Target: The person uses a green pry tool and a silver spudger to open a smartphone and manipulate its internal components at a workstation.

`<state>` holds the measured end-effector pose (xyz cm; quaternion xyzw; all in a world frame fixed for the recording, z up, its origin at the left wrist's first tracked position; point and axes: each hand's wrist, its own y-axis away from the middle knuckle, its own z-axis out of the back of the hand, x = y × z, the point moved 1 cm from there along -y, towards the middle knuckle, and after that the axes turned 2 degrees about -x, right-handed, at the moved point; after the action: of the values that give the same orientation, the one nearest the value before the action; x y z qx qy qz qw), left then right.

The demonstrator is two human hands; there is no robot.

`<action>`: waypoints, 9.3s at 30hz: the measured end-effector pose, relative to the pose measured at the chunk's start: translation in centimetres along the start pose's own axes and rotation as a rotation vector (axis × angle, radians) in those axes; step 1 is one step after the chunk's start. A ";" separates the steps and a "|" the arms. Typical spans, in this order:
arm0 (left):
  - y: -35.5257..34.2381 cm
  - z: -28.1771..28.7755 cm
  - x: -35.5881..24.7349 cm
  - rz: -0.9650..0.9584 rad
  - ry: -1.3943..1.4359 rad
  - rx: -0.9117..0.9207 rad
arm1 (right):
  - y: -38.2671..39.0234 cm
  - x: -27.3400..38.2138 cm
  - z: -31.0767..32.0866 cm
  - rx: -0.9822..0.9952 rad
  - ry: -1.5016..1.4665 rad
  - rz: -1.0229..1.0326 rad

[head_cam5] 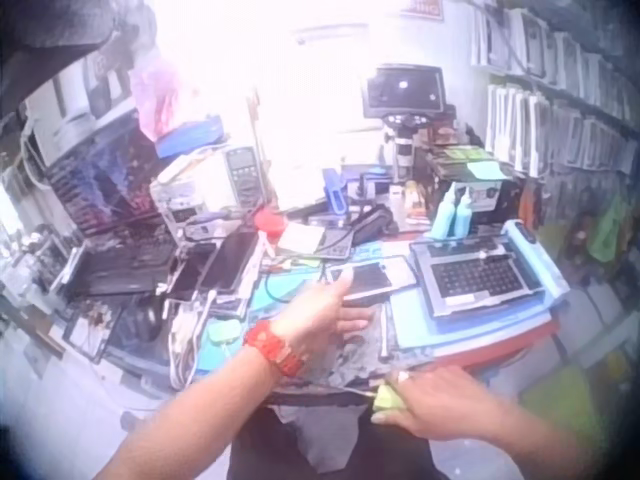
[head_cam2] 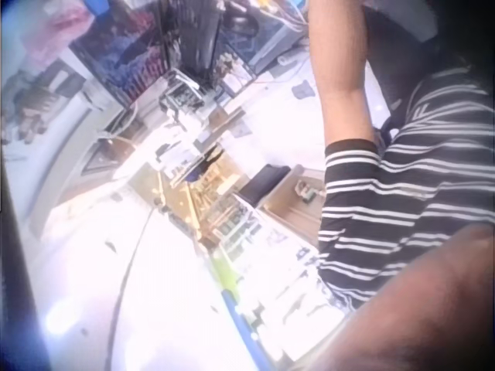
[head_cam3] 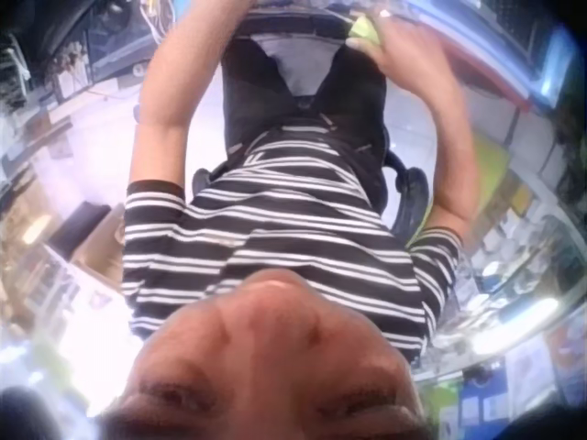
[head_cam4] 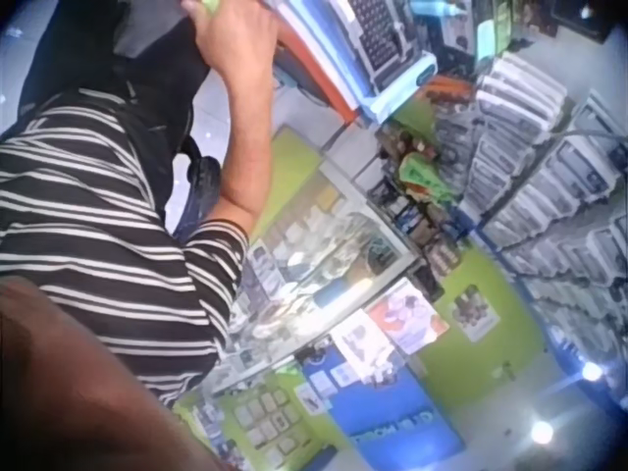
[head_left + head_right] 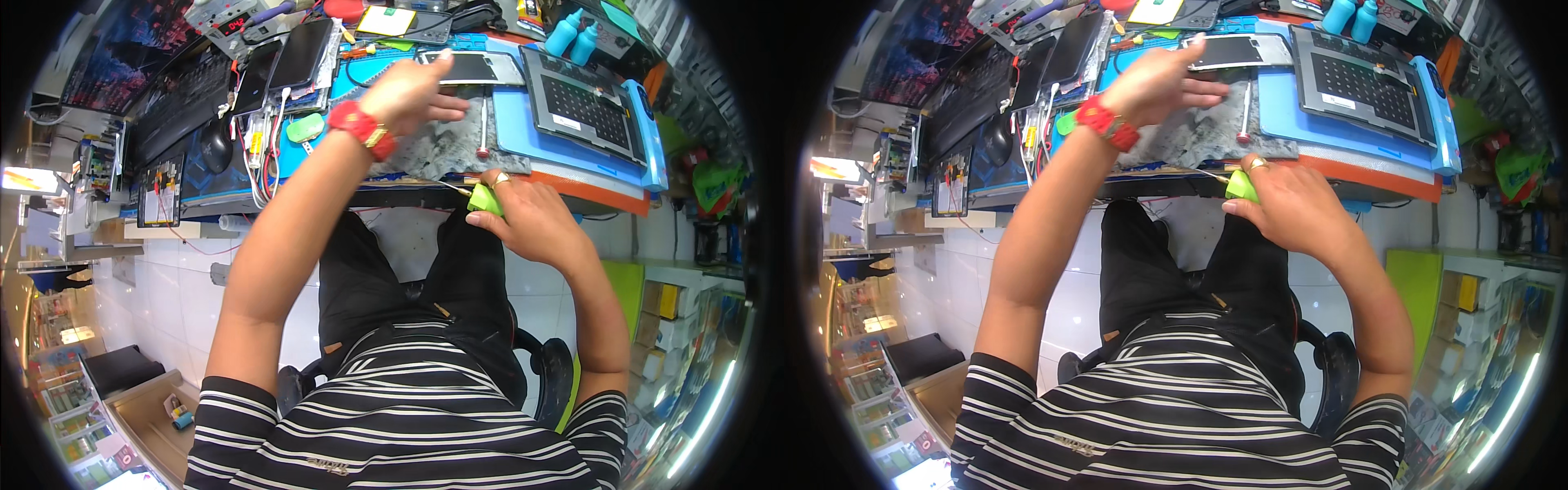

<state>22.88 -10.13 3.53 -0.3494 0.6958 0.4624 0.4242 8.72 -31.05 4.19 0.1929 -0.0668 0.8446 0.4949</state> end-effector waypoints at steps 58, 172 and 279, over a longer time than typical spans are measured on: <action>5.5 9.1 3.7 -0.942 -1.532 -0.557 | 11.8 1.0 -3.2 0.030 -0.797 -0.448; 14.2 10.1 4.1 -1.092 -1.499 -0.196 | -2.2 6.0 -9.1 -0.469 -0.328 0.045; 0.6 0.2 -6.3 -0.780 -1.264 -0.090 | 13.0 1.3 -8.8 -0.392 -1.053 -0.567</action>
<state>24.88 -9.13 9.50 -0.2556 0.1250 0.4192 0.8621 -5.32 -33.79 -2.33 0.4989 -0.4015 0.4442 0.6266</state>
